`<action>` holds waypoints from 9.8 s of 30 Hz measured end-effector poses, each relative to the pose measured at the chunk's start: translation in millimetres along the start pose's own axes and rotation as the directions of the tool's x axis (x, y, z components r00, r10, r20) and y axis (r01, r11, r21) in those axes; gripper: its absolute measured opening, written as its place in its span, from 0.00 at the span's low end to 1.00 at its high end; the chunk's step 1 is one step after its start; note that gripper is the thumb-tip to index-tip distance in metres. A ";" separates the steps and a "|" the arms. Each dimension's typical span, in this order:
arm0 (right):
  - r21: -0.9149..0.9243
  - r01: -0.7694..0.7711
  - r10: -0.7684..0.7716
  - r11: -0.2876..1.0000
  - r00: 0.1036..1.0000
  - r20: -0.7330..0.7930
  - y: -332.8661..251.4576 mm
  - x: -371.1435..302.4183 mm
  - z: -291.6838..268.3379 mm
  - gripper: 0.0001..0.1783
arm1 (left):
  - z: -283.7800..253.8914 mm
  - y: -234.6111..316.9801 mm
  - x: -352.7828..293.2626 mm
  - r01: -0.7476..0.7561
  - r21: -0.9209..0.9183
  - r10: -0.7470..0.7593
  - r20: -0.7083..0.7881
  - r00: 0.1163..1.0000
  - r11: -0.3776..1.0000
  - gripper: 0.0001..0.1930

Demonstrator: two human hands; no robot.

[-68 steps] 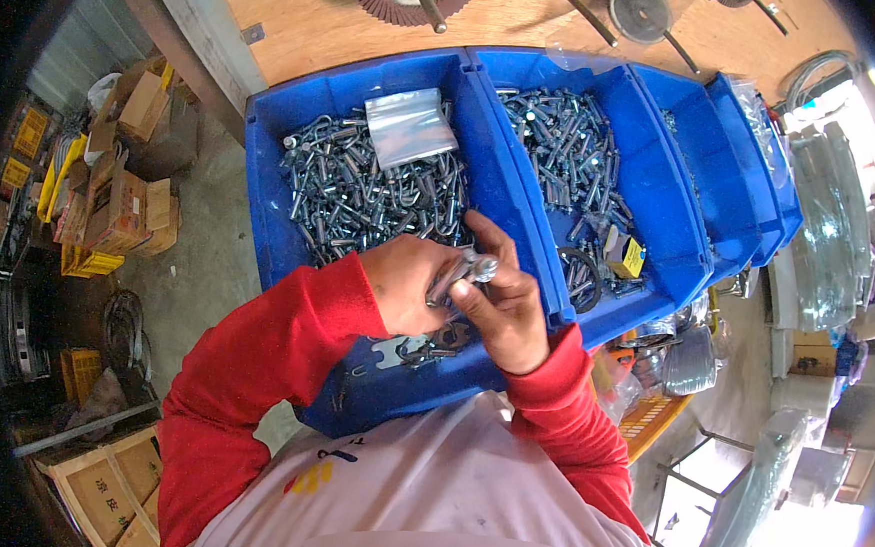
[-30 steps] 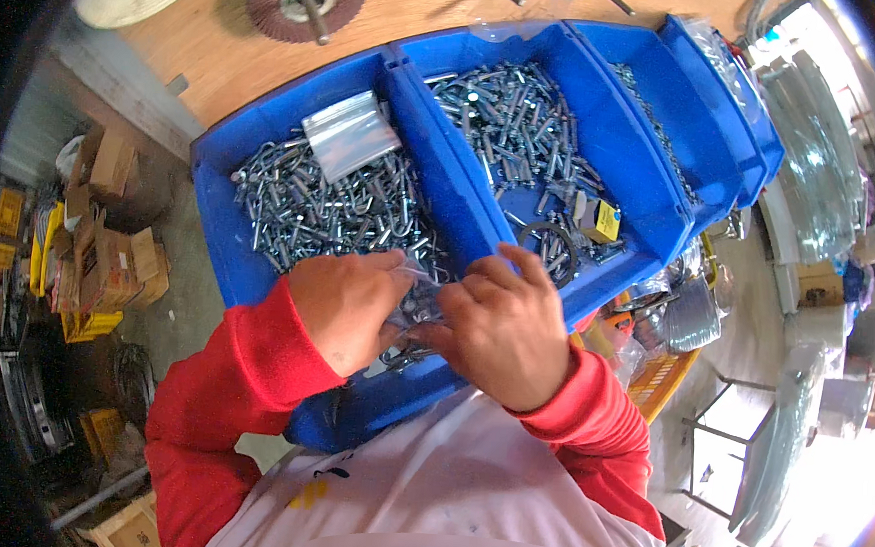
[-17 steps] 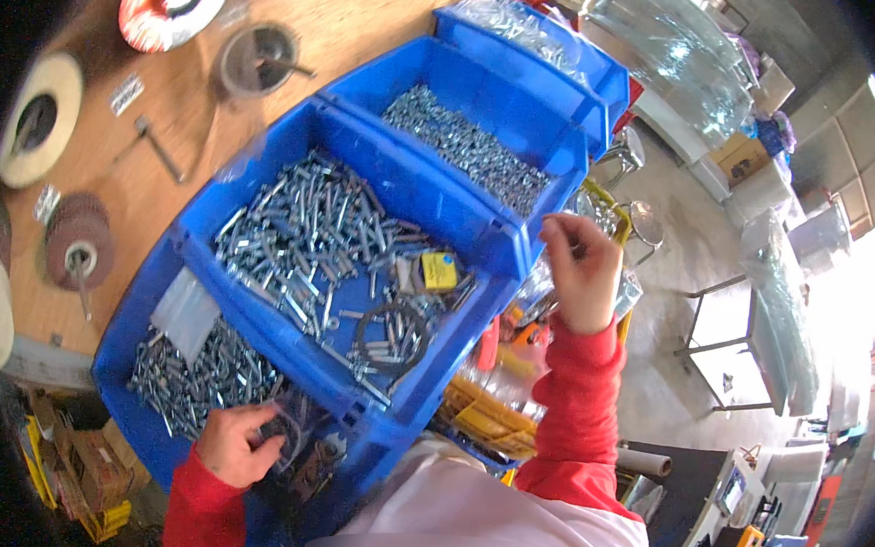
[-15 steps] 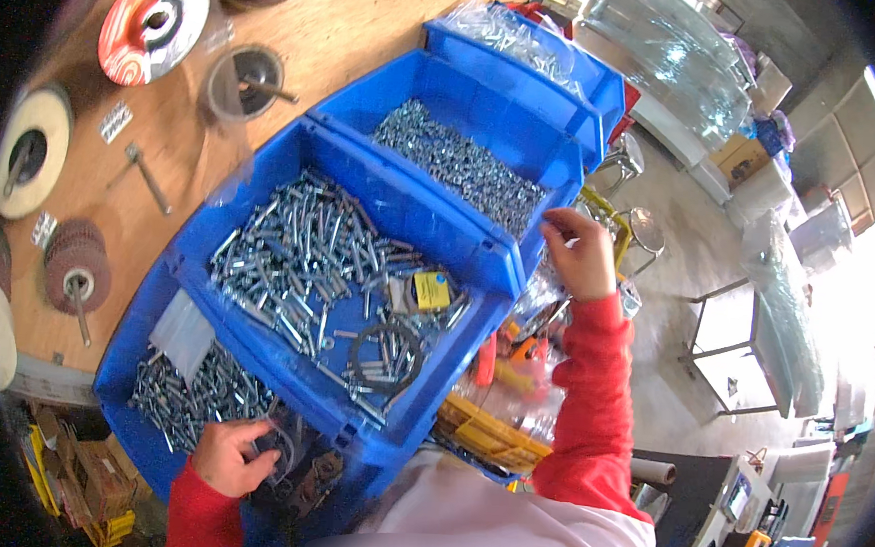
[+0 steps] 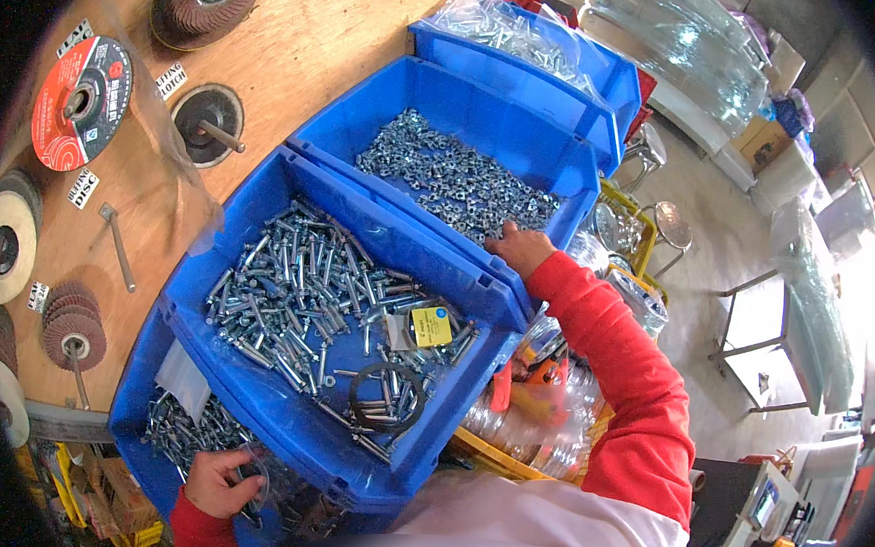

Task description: The person repeatedly picks small metal fasteners from a blue compartmentalized bin and places them into small clear plastic bags. They seal each bag and set it aside, continuing the cycle with additional fasteners from the same bin.

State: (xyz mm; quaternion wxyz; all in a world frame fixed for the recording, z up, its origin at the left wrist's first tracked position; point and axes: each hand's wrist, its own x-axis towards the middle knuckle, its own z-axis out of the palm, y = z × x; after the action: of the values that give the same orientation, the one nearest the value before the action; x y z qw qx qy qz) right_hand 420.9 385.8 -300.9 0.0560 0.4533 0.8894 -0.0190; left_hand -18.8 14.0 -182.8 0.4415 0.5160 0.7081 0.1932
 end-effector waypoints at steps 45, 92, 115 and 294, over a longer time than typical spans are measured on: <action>0.548 0.191 -0.287 0.814 0.953 0.095 20.6 12.9 -10.7 0.21 | -9.7 4.0 -4.6 0.034 0.126 -0.026 -0.059 0.998 0.991 0.13; 0.516 0.271 0.220 -0.813 0.963 -0.159 -412.2 -130.1 -114.6 0.27 | 27.3 -4.1 -20.2 -0.456 0.208 0.461 0.026 0.887 0.865 0.22; 0.116 0.480 -0.383 0.870 0.804 -0.456 -385.2 -110.0 -120.5 0.06 | 35.9 -6.4 -39.8 -0.395 0.473 0.453 -0.010 0.892 0.788 0.09; 0.724 0.504 -0.321 0.471 0.862 -0.391 -384.1 -195.0 -101.7 0.08 | 63.6 -9.4 -133.8 -0.373 0.305 0.470 -0.709 0.525 0.876 0.06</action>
State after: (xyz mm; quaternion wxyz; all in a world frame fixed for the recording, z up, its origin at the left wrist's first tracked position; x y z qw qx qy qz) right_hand 215.7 11.6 -183.7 -0.2520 0.1980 0.8644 -0.3875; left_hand 38.8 -121.9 -166.7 0.0087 0.5646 0.6901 0.4526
